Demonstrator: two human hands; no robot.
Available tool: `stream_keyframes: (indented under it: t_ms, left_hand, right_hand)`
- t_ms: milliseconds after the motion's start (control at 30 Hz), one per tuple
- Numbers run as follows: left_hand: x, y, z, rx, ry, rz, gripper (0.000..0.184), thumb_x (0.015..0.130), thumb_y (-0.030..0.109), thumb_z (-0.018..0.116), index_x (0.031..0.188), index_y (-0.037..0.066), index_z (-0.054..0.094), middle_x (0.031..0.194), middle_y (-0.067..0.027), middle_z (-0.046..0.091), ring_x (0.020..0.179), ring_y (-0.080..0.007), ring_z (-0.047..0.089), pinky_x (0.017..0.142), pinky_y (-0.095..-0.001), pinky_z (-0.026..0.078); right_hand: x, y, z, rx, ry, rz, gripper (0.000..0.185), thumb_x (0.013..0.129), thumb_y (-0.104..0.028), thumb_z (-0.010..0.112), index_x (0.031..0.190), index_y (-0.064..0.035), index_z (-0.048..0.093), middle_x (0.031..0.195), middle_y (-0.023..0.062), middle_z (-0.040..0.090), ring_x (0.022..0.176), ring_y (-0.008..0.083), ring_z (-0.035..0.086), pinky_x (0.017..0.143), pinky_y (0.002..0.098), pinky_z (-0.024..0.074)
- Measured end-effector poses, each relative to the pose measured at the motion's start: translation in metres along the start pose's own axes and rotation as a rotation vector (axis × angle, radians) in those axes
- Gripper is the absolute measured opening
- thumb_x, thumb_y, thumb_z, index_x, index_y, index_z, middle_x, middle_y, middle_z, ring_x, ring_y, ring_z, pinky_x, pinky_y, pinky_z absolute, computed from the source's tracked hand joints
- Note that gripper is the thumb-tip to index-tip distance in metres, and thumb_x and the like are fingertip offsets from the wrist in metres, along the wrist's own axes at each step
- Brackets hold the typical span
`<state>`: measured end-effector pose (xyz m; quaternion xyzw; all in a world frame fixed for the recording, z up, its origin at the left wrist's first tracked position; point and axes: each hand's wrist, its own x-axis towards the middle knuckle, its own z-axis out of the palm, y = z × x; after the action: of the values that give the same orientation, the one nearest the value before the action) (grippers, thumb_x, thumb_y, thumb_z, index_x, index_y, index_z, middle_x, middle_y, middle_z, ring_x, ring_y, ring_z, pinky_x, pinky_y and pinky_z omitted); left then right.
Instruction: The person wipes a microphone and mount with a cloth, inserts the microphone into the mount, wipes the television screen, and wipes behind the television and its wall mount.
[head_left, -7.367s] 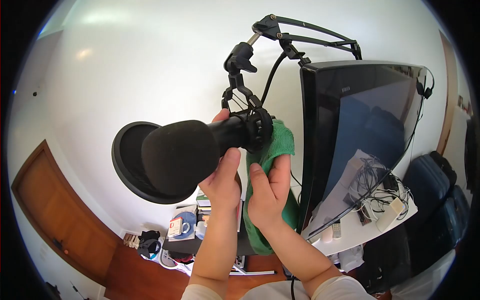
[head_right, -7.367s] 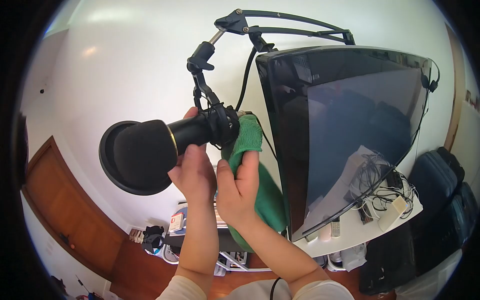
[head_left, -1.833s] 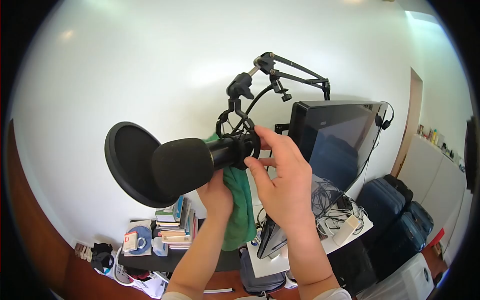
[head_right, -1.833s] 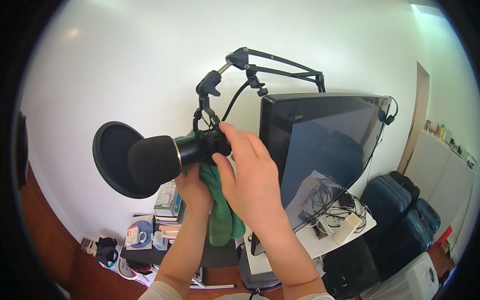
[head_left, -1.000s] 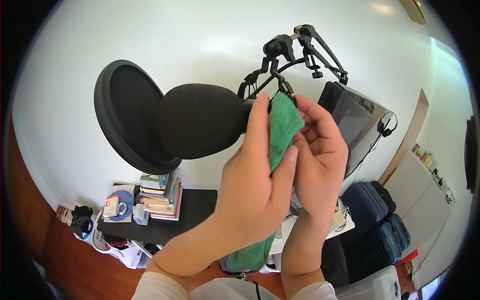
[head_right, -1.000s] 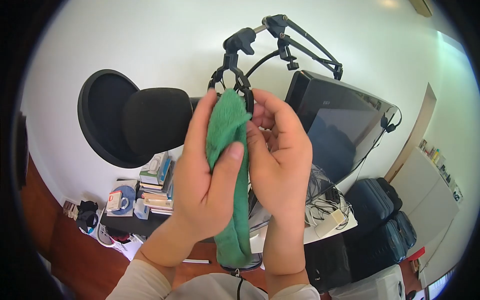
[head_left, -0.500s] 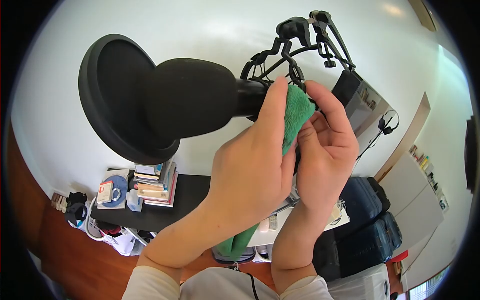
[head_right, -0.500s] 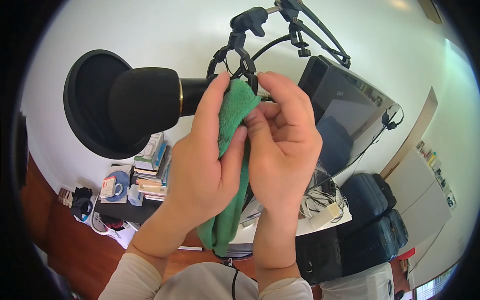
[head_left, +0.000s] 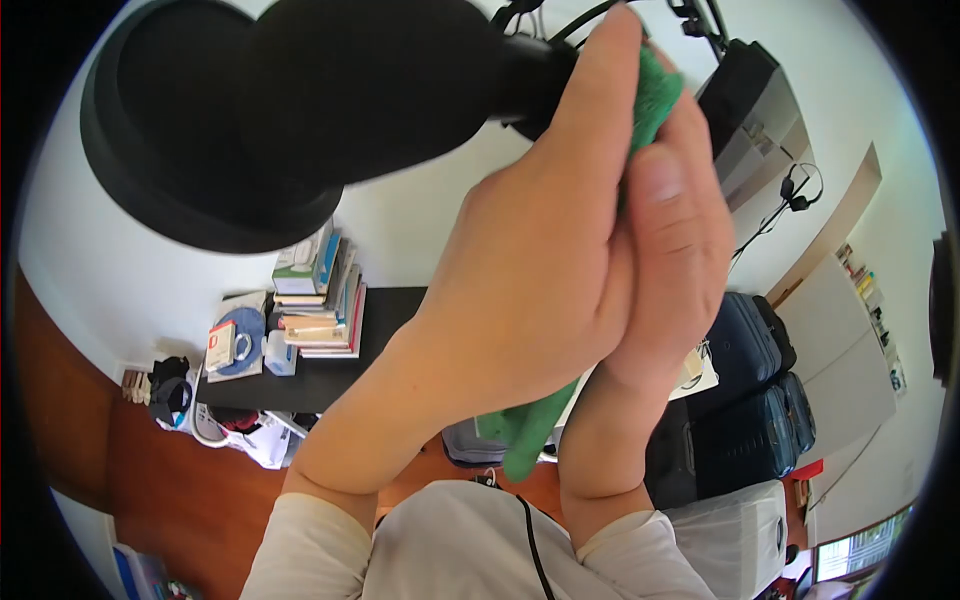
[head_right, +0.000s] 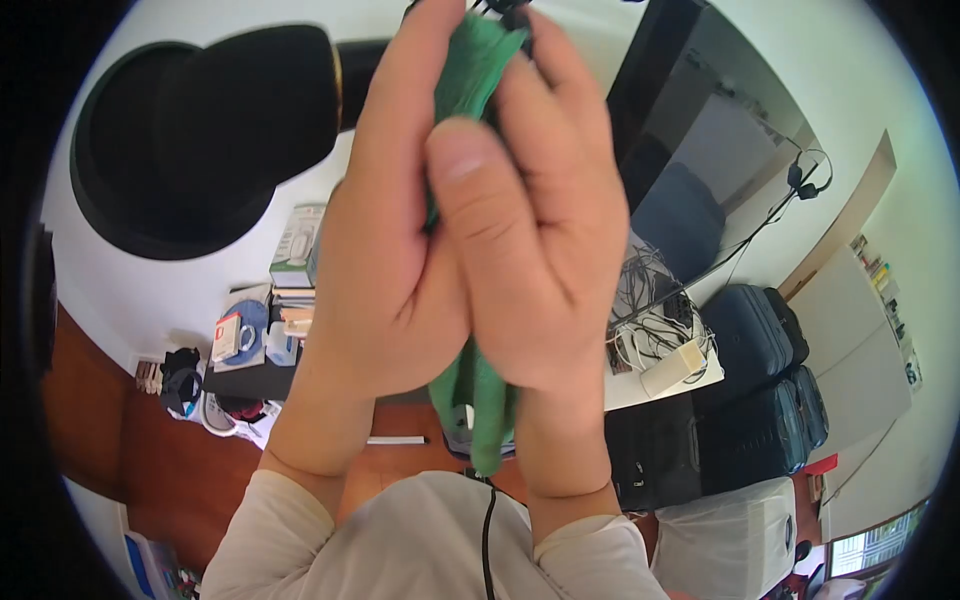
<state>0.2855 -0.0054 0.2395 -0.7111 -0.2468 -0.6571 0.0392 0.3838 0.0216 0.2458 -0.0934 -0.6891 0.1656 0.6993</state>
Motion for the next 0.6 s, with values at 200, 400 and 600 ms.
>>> stream_keyframes:
  t_ms: [200, 400, 600]
  left_hand:
    - [0.001, -0.019, 0.010, -0.100, -0.022, 0.054, 0.071, 0.090, 0.008, 0.053, 0.152, 0.001, 0.018, 0.103, -0.0252, 0.066, 0.082, -0.0437, 0.067, 0.070, -0.0414, 0.054]
    - [0.004, 0.004, 0.001, -0.006, 0.044, -0.004, 0.063, 0.091, -0.001, 0.049, 0.150, 0.000, 0.028, 0.128, -0.0214, 0.056, 0.112, -0.0331, 0.061, 0.095, -0.0353, 0.046]
    - [-0.021, -0.030, -0.002, 0.082, 0.114, 0.135, 0.064, 0.082, -0.007, 0.049, 0.145, 0.001, 0.037, 0.123, -0.0211, 0.061, 0.107, -0.0354, 0.064, 0.089, -0.0377, 0.050]
  right_hand:
    - [0.001, -0.007, 0.002, -0.020, -0.096, -0.084, 0.063, 0.098, -0.037, 0.043, 0.140, 0.0086, 0.046, 0.134, 0.0151, 0.056, 0.123, 0.0209, 0.052, 0.106, 0.0283, 0.0335]
    - [-0.012, -0.044, 0.029, 0.501, 0.218, 0.341, 0.074, 0.100, -0.050, 0.033, 0.145, 0.0086, 0.037, 0.140, 0.0170, 0.052, 0.130, 0.0231, 0.049, 0.111, 0.0323, 0.0324]
    - [0.001, -0.025, 0.029, 0.574, 0.193, 0.244, 0.075, 0.101, -0.051, 0.032, 0.144, 0.0103, 0.037, 0.148, 0.0189, 0.043, 0.140, 0.0279, 0.038, 0.115, 0.0378, 0.0276]
